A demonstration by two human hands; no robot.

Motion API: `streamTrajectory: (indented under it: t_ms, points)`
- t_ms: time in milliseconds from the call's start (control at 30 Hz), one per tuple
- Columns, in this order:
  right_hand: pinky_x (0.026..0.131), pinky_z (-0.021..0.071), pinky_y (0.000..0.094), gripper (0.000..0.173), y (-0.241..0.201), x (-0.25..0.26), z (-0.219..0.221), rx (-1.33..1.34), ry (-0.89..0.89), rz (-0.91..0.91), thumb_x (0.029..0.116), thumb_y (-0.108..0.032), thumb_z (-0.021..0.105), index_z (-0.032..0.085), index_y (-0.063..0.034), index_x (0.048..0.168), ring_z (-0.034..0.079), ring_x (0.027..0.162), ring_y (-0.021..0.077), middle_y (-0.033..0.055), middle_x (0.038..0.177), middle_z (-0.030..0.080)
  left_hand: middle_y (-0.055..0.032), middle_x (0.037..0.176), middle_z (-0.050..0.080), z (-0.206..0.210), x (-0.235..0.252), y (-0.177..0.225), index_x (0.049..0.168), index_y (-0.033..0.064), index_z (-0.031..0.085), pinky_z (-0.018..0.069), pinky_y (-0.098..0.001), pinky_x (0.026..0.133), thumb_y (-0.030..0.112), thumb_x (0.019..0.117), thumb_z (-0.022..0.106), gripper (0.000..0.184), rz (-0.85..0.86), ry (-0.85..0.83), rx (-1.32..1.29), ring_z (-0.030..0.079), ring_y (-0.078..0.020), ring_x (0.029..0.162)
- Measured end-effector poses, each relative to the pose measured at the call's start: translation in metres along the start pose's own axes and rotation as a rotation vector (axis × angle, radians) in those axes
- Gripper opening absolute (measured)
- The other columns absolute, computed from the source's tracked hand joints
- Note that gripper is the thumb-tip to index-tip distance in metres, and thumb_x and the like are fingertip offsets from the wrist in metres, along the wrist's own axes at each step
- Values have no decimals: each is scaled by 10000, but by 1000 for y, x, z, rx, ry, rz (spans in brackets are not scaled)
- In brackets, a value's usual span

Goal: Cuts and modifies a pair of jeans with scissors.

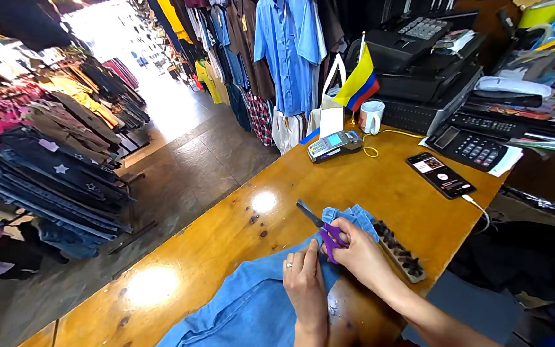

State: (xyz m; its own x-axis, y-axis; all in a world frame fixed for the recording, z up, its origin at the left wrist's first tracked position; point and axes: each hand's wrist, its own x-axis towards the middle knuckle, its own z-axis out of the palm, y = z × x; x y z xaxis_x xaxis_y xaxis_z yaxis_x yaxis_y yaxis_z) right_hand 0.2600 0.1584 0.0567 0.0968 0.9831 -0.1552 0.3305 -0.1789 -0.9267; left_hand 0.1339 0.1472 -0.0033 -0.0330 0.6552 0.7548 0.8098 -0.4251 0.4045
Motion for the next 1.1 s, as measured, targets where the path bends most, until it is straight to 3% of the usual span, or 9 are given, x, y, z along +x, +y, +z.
streamTrajectory:
  t_ms: [200,300,433,500,567,633,700,833,1100]
  points:
    - [660,564,268,300,2,-3,-1,74,-36,-44,795,10,711,628,-112,1057,689,724,91,1,818,707,-78,785,737,-1,2,-1,951,49,815,563,-330,676,48,860,650,188,-27,-6,-41,698,-215,722]
    - [670,609,280,336,5,-1,-12,228,-134,-35,860,32,712,586,-62,1156,736,745,141,45,858,745,-80,787,746,-2,5,-4,941,28,810,571,-315,708,28,835,687,163,-92,-26,-138,706,-203,734]
    - [473,510,230,436,23,-7,-41,203,-221,-2,904,-229,746,561,-89,1273,690,633,111,32,903,749,-89,836,755,-8,16,-18,951,-12,764,582,-242,742,35,840,734,124,-214,-88,-323,719,-123,757]
    - [570,552,255,630,34,-16,-48,-15,-264,-45,878,-422,759,561,-118,1394,698,704,95,4,979,759,-83,831,751,-8,21,-20,943,-10,750,581,-217,729,40,856,736,101,-266,-97,-367,718,-88,751]
    - [692,572,354,794,43,-28,-47,-305,-202,-203,840,-573,739,563,-110,1461,694,772,147,30,985,757,-70,833,757,-8,22,-20,930,9,762,584,-226,725,51,866,741,80,-306,-101,-364,718,-81,757]
    - [639,564,476,782,54,-34,-39,-550,7,-440,815,-582,706,618,-86,1413,677,723,246,68,896,725,-40,821,761,-8,23,-15,912,47,784,569,-271,710,97,863,754,77,-351,-103,-328,707,-89,738]
    - [561,558,520,687,58,-31,-35,-722,155,-581,795,-524,712,678,-67,1306,710,700,315,98,852,731,-38,804,757,-11,24,-6,906,57,795,522,-364,724,121,860,754,89,-441,-120,-318,688,-130,728]
    - [435,503,432,405,58,-15,-32,-885,240,-781,756,-390,719,717,-80,1017,668,574,289,63,675,635,-14,783,749,-16,30,1,897,62,783,545,-266,685,82,870,749,48,-608,-156,-353,689,-57,710]
    - [450,502,399,350,39,9,-49,-1000,82,-901,755,-287,781,707,-67,1017,646,568,273,57,664,609,-27,816,751,-22,41,-4,935,33,768,559,-260,713,48,919,728,46,-713,-242,-488,695,-63,742]
